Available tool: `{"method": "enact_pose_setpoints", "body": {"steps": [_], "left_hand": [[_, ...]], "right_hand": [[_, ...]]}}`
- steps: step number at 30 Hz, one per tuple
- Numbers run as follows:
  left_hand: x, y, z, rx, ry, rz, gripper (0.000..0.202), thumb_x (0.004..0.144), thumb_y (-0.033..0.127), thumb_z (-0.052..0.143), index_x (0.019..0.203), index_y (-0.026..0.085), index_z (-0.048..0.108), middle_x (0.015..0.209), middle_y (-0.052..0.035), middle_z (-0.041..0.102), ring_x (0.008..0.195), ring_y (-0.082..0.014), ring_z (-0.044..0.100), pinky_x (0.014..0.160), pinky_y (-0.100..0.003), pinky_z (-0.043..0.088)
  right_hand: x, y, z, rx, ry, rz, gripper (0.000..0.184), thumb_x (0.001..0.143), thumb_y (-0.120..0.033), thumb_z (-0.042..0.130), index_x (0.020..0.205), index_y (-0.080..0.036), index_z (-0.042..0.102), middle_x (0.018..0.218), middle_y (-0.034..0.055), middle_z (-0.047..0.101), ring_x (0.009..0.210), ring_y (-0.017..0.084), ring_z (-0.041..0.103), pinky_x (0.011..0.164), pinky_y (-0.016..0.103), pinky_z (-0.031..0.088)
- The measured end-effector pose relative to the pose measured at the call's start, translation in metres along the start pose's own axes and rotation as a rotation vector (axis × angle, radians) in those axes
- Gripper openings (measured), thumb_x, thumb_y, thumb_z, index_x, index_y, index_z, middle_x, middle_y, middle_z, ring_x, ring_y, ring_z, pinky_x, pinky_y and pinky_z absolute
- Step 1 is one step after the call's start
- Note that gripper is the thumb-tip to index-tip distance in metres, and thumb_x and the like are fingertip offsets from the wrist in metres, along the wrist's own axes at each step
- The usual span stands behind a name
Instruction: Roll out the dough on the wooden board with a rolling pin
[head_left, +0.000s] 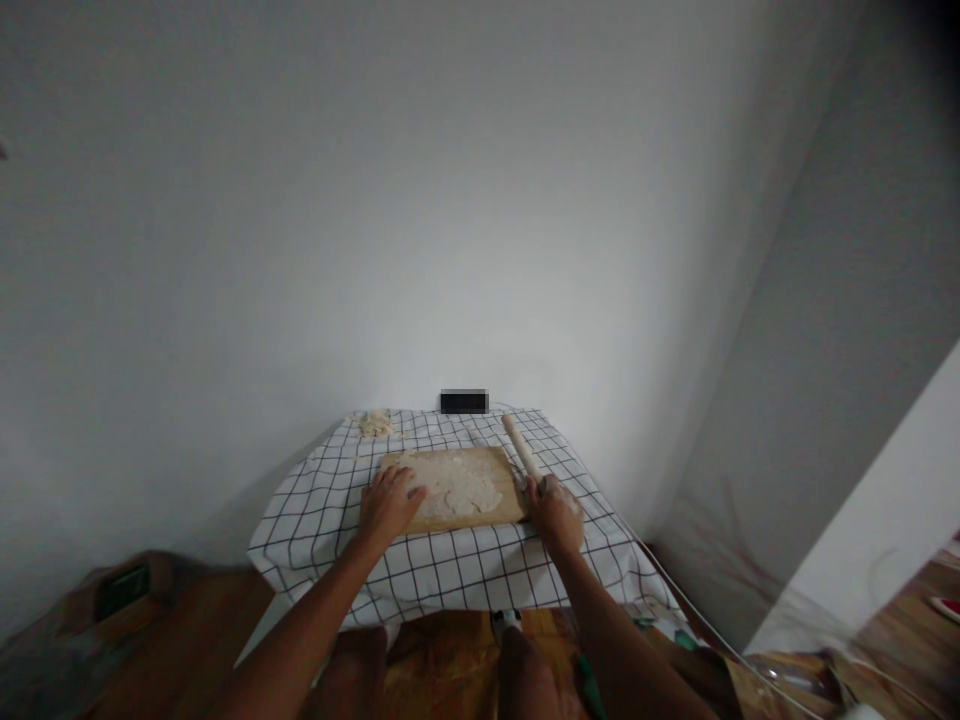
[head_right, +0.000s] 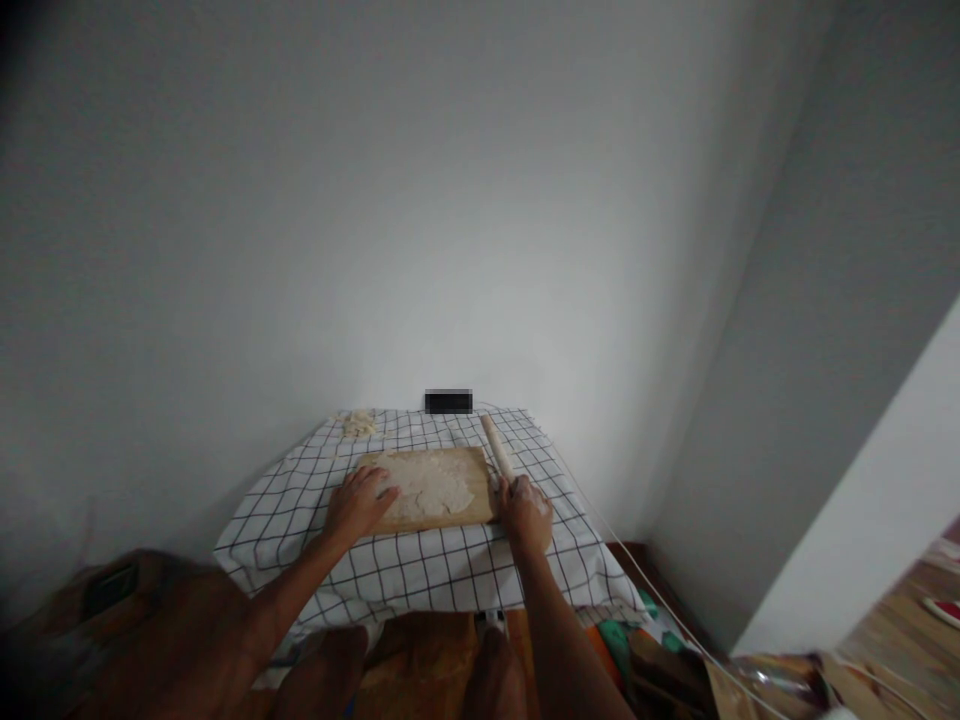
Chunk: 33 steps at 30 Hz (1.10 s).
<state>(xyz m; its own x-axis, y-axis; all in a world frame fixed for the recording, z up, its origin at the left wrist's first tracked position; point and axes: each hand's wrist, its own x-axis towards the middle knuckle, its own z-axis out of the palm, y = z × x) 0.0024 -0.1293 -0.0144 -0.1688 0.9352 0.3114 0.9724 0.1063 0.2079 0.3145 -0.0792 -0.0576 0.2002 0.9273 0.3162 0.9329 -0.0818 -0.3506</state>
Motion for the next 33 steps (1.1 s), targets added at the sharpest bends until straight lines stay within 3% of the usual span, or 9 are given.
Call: {"method": "enact_pose_setpoints", "body": {"steps": [5, 10, 17, 23, 33], "left_hand": [[0.018, -0.010, 0.006, 0.009, 0.014, 0.064, 0.028, 0.113, 0.042, 0.064, 0.130, 0.024, 0.077, 0.148, -0.0113, 0.076, 0.139, -0.0329, 0.063, 0.114, -0.045, 0.054], [0.033, -0.029, 0.025, -0.063, 0.074, 0.162, 0.025, 0.112, 0.037, 0.064, 0.126, 0.024, 0.080, 0.144, -0.0119, 0.079, 0.141, -0.0339, 0.066, 0.124, -0.049, 0.053], [0.043, -0.050, 0.036, -0.280, 0.078, 0.239, 0.036, 0.103, 0.013, 0.055, 0.128, 0.019, 0.080, 0.141, -0.0132, 0.082, 0.138, -0.0293, 0.073, 0.128, -0.047, 0.055], [0.045, -0.051, 0.036, -0.322, 0.113, 0.215, 0.033, 0.103, 0.019, 0.059, 0.129, 0.018, 0.080, 0.141, -0.0139, 0.081, 0.135, -0.0296, 0.075, 0.124, -0.046, 0.058], [0.043, -0.047, 0.036, -0.443, 0.104, 0.290, 0.028, 0.098, 0.025, 0.070, 0.123, 0.019, 0.082, 0.133, -0.0143, 0.082, 0.132, -0.0326, 0.074, 0.123, -0.049, 0.056]], "right_hand": [[0.003, 0.003, 0.008, 0.010, 0.012, -0.020, 0.035, 0.125, -0.050, 0.053, 0.119, -0.020, 0.070, 0.112, 0.0116, 0.086, 0.110, 0.026, 0.080, 0.090, 0.034, 0.043], [0.005, 0.005, 0.013, 0.020, 0.017, -0.023, 0.035, 0.125, -0.050, 0.053, 0.122, -0.019, 0.071, 0.113, 0.0117, 0.086, 0.111, 0.026, 0.080, 0.094, 0.034, 0.044], [0.005, 0.005, 0.012, 0.021, 0.020, -0.014, 0.035, 0.124, -0.050, 0.054, 0.121, -0.020, 0.072, 0.111, 0.0120, 0.086, 0.109, 0.026, 0.080, 0.092, 0.034, 0.044], [0.005, 0.005, 0.014, 0.026, 0.016, -0.016, 0.036, 0.125, -0.052, 0.053, 0.123, -0.020, 0.071, 0.112, 0.0116, 0.086, 0.111, 0.027, 0.081, 0.094, 0.035, 0.045], [0.005, 0.006, 0.013, 0.028, 0.016, -0.034, 0.036, 0.125, -0.049, 0.052, 0.121, -0.019, 0.071, 0.111, 0.0108, 0.086, 0.111, 0.026, 0.081, 0.093, 0.035, 0.045]]}}
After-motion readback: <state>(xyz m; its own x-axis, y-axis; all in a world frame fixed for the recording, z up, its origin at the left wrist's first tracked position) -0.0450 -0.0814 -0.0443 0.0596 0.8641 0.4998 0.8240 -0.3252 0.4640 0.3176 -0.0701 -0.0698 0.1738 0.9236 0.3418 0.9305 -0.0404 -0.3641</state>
